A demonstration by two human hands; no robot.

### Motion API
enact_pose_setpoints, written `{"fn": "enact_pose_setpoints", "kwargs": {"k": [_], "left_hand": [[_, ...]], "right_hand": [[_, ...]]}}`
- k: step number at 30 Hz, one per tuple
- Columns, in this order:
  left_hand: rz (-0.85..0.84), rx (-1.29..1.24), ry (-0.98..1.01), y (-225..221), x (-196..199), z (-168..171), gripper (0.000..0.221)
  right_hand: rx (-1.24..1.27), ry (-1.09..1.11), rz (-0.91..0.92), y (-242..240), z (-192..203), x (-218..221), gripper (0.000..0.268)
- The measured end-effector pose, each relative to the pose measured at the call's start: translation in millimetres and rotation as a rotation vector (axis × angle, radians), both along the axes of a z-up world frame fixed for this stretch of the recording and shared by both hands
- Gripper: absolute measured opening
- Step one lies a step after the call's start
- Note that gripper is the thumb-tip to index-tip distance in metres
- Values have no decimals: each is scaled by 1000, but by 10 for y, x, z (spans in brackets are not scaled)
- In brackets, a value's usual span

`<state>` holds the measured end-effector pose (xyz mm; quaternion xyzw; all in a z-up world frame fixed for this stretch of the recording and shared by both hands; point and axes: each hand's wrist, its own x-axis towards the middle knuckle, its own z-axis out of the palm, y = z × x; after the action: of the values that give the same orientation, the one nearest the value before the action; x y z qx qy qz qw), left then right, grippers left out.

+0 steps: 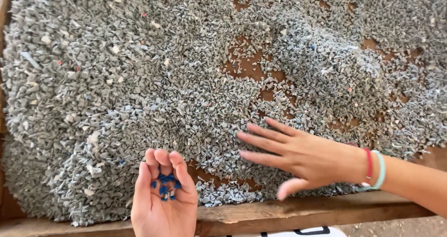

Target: The person sifts through a large pile of shredded plastic flakes in a wooden tray, picking out blue pieces by hand and collecting them in the left palm. The right hand repeatedly sweeps and digs through the grey flakes to locate and extract the blue items.

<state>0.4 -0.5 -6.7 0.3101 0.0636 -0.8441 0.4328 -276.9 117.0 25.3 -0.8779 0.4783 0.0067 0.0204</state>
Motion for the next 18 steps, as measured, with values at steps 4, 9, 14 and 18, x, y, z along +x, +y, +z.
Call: {"fn": "enact_pose_setpoints", "kwargs": {"k": [4,9,14,18], "left_hand": [[-11,0,49,17,19,-38,29],[17,36,33,24,18,-7,27],[6,9,27,31,9,29,26],[11,8,51,24,35,17,25]], "right_hand": [[188,-240,55,149,243,-144,75],[139,-799,-450,462,353,-385,41],[-367,-560,-289,609,247,-858,15],[-292,-534,-489,729,293,-1064,26]]}}
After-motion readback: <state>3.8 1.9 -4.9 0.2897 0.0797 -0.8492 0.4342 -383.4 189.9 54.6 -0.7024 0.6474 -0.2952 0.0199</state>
